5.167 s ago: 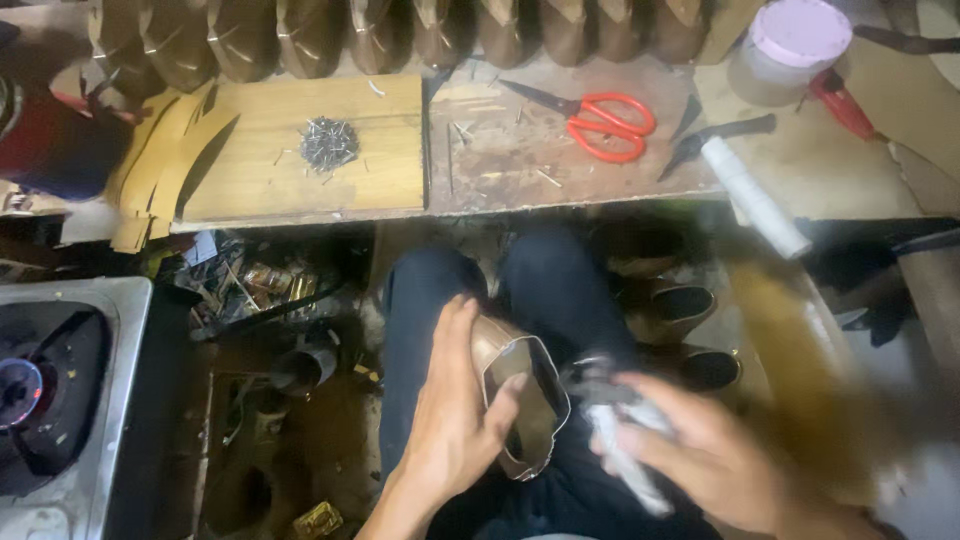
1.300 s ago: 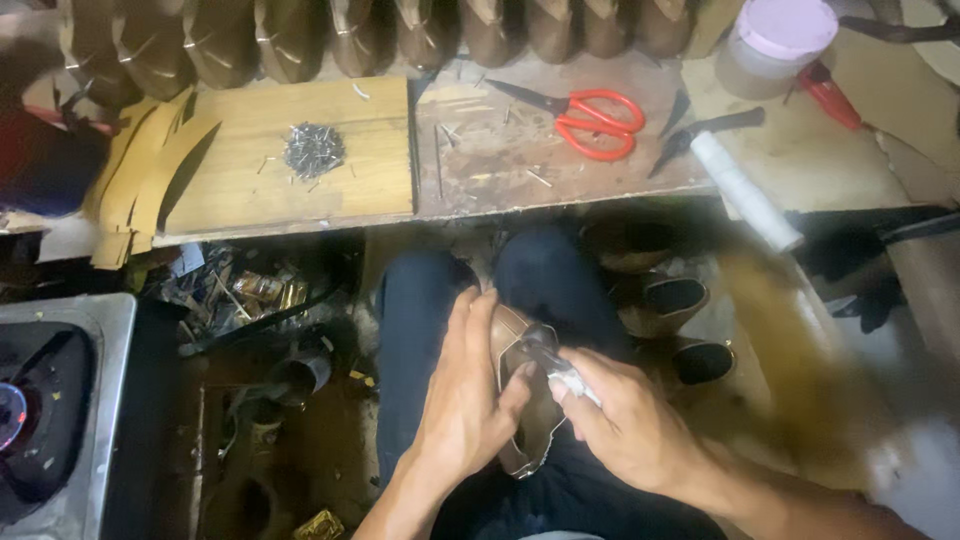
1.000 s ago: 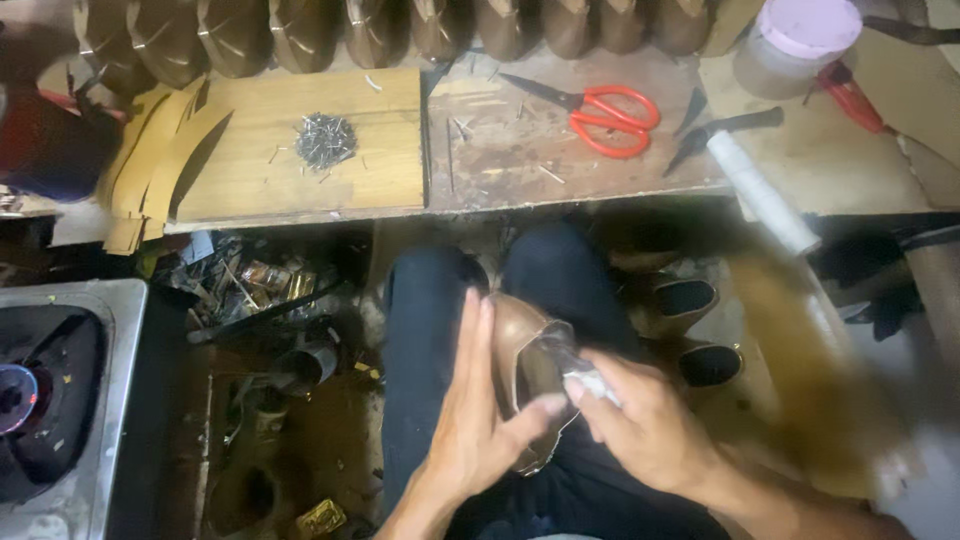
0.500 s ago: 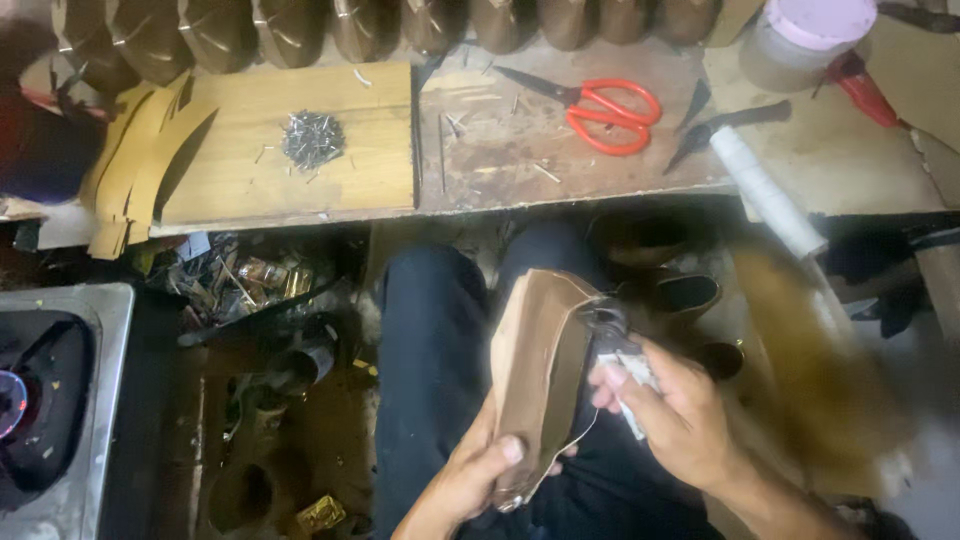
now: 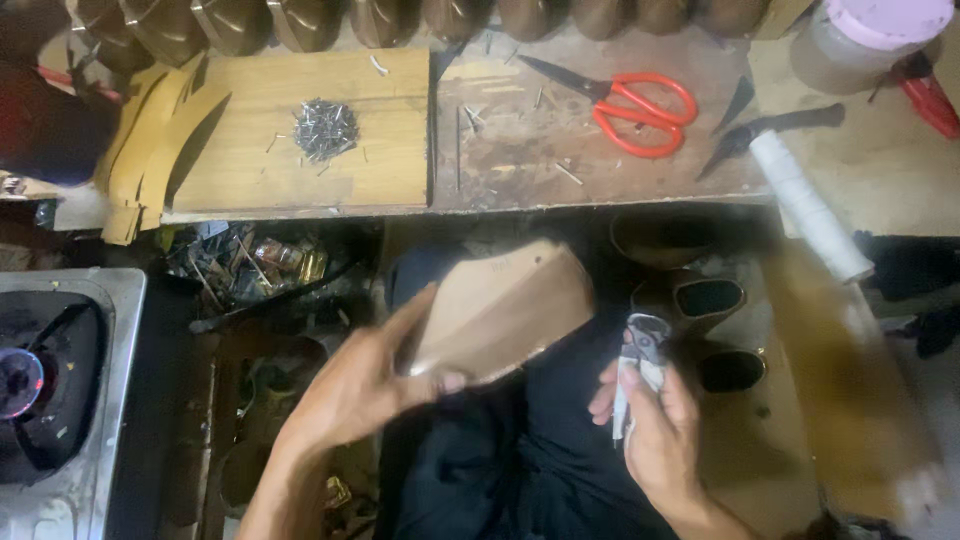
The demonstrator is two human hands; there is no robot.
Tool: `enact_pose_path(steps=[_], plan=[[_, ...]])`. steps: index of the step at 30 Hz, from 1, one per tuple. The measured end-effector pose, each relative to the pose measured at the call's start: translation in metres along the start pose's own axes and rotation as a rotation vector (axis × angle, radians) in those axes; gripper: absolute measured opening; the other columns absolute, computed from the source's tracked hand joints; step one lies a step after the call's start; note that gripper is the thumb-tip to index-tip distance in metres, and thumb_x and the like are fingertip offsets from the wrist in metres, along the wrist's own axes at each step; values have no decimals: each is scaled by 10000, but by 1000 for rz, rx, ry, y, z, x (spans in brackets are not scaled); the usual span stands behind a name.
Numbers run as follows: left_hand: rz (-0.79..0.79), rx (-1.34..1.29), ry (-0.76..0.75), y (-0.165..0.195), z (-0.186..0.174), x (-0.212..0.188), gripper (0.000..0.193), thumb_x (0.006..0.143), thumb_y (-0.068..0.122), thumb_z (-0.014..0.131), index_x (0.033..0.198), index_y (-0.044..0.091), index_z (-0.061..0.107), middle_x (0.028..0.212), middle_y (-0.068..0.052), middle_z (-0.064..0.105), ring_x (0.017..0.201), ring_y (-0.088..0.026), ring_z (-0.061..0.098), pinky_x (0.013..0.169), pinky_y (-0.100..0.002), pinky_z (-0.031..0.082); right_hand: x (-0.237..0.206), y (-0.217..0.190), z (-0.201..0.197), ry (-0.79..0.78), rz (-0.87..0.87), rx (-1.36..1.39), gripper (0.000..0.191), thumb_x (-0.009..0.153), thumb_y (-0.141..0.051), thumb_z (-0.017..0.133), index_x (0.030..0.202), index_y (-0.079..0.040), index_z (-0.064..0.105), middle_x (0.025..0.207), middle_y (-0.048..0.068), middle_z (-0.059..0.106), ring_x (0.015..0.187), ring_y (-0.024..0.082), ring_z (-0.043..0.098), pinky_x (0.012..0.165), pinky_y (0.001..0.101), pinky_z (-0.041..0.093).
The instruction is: The person smooths and presses the edges of a shoe sole using a hammer and a cloth. They repeatedly tap and rub the sole's perimeter to flatten and secure the material.
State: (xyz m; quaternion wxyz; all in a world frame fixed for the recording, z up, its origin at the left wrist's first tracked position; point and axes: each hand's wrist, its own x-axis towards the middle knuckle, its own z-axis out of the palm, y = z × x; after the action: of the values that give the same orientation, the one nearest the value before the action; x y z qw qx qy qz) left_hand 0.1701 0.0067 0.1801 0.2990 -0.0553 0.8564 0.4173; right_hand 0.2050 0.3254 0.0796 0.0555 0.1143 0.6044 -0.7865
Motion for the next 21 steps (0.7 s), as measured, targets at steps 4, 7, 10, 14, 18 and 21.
enact_pose_path(steps=[4, 7, 10, 14, 18, 21], plan=[[524, 436, 367, 9, -4, 17, 538, 987, 300, 605, 1463, 57, 536, 1491, -221, 579, 1359, -391, 562, 1104, -466, 463, 0, 6, -7, -101, -144, -202, 174, 1064, -156, 560, 1049, 6, 619, 747, 79, 641, 635, 149, 616, 582, 300, 531], [613, 582, 423, 20, 11, 31, 605, 906, 368, 670, 1388, 15, 577, 1406, -219, 589, 1284, -405, 583, 1045, -498, 454, 4, -1, -1, -158, -94, -481, 190, 994, -176, 599, 1070, -19, 672, 730, 42, 668, 591, 135, 652, 511, 290, 571], [566, 571, 487, 30, 30, 43, 642, 865, 387, 713, 1366, 3, 593, 1354, -231, 605, 1221, -401, 607, 977, -495, 489, 9, -16, 13, -238, 112, -657, 447, 925, -184, 624, 1365, -105, 622, 768, 44, 684, 631, 132, 668, 556, 289, 559], [610, 503, 582, 30, 37, 43, 507, 880, 253, 724, 1336, 52, 628, 1352, -201, 645, 1228, -371, 633, 939, -464, 531, 17, -43, 37, -401, -5, -792, 336, 920, -187, 603, 1228, -63, 653, 859, 41, 730, 707, 135, 739, 636, 303, 588], [612, 622, 615, 26, 38, 41, 595, 785, 98, 685, 1375, 59, 618, 1374, -191, 647, 1232, -360, 638, 930, -446, 535, 28, -64, 63, -475, 36, -902, 310, 948, -201, 562, 1226, -81, 629, 853, 72, 739, 726, 205, 743, 663, 363, 575], [651, 628, 655, 25, 41, 37, 574, 820, 104, 679, 1387, 60, 607, 1363, -187, 648, 1236, -353, 642, 926, -443, 539, 35, -76, 73, -519, -2, -1011, 286, 957, -187, 557, 1207, -55, 595, 851, 122, 713, 752, 285, 727, 686, 410, 553]])
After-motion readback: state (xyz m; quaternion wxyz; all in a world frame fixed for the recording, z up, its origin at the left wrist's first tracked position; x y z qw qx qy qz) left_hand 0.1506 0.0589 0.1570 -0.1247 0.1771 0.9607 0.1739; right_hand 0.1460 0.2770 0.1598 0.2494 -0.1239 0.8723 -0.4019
